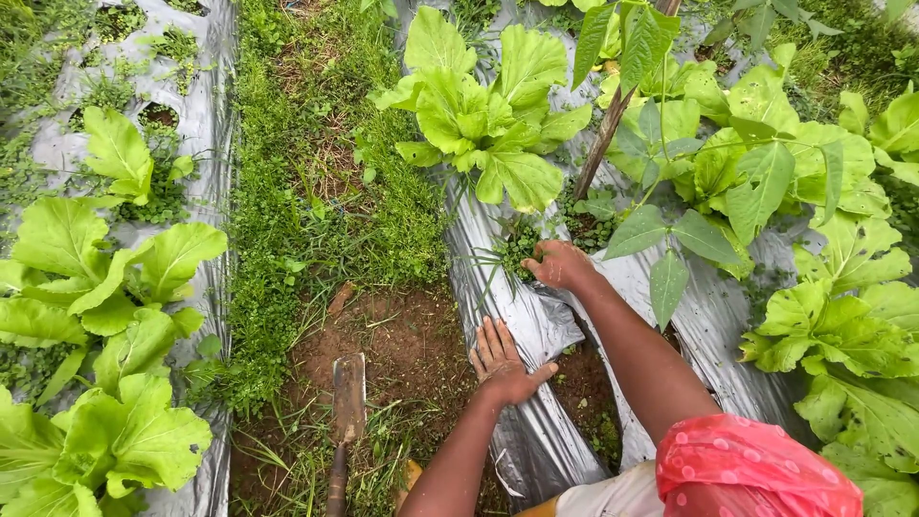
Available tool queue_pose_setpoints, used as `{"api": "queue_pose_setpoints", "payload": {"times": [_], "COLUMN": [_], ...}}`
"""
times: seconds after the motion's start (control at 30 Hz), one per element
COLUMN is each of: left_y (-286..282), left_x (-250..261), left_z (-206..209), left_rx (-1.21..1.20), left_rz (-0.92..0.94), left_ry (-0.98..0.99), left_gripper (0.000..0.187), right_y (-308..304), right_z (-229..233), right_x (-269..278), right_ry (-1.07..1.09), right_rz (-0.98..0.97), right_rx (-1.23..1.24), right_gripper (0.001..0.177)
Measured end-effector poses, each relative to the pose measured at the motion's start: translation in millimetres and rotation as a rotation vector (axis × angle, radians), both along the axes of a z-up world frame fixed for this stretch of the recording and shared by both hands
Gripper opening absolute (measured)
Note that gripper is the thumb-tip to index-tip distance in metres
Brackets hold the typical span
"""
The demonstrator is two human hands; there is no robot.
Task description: The person uses a small hand hoe to scrape and remove weeds from the soil between rows of leafy green vegetables. They then use their hands to pull additional weeds from around the base of the plants and from under the plastic mulch.
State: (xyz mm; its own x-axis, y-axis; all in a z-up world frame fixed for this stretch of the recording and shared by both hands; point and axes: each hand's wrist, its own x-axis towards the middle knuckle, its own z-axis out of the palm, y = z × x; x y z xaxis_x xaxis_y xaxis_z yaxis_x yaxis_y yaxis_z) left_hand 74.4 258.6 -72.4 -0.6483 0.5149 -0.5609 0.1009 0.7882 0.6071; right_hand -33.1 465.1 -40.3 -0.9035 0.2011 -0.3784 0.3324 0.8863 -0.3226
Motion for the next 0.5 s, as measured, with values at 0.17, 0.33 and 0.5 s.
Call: {"api": "queue_pose_setpoints", "payload": {"times": [0.17, 0.33, 0.5], "left_y": [-1, 0, 2], "left_x": [1, 2, 2], "left_z": [3, -1, -7], "left_rx": [-0.003, 0.016, 0.007], "left_rz": [0.002, 0.016, 0.019], "left_ry": [-0.005, -0.005, 0.016], "left_gripper": [0.133, 0.134, 0.133], "right_y": [22, 60, 48], "right_z": [-61, -181, -179], "right_x": [-16, -54, -46], "right_ry": [0.032, 0.014, 0.039], "right_rz": [0.087, 0.123, 0.158], "right_rx": [-0.019, 0.154, 0.28], "right_gripper": [0.051, 0.055, 0.045]}}
